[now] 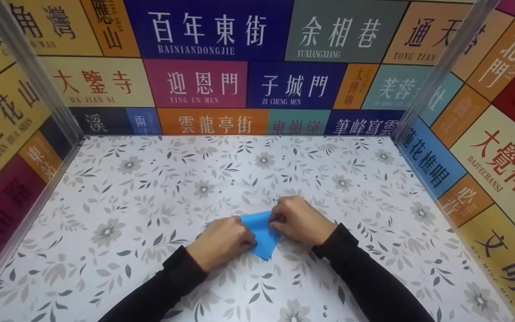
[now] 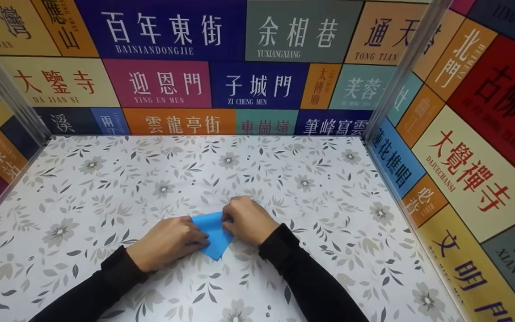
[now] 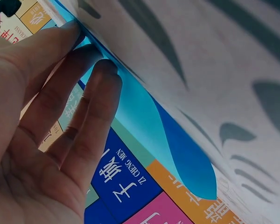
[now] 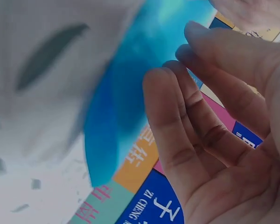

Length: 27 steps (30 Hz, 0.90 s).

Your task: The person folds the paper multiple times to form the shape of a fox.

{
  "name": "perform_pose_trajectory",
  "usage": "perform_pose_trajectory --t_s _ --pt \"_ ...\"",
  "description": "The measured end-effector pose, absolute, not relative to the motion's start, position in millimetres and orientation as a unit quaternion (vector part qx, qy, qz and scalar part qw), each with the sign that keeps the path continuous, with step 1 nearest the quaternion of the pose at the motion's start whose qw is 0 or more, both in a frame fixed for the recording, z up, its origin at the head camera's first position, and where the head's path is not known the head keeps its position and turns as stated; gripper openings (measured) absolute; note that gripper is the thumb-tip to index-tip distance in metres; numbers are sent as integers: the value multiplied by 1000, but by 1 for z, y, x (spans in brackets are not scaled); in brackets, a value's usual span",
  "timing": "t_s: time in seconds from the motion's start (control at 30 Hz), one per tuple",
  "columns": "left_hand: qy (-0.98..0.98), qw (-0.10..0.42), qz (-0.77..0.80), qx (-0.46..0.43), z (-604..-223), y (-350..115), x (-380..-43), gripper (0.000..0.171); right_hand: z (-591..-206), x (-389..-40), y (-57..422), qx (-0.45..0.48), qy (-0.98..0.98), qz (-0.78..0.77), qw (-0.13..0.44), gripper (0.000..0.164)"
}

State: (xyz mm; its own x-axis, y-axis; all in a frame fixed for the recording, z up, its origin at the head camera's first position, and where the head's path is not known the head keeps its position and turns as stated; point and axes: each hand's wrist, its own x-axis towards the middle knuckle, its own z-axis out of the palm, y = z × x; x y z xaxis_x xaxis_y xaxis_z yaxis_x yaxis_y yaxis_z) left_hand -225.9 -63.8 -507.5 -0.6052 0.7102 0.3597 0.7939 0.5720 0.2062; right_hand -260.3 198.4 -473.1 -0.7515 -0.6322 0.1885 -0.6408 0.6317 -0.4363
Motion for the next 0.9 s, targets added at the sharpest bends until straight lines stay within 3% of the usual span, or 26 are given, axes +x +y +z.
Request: perform_pose_trajectory --t_s 0.37,0.67,0.9 --pt "-881 119 -176 -422 -508 -62 -225 11 -458 -294 182 378 -901 210 -28 8" --pt "-877 128 -177 -428 -507 -62 -224 11 -481 -328 172 413 -882 219 -51 6" --pt "-878 118 -183 -426 -507 -62 -224 12 -469 -323 160 415 -884 208 -58 7"
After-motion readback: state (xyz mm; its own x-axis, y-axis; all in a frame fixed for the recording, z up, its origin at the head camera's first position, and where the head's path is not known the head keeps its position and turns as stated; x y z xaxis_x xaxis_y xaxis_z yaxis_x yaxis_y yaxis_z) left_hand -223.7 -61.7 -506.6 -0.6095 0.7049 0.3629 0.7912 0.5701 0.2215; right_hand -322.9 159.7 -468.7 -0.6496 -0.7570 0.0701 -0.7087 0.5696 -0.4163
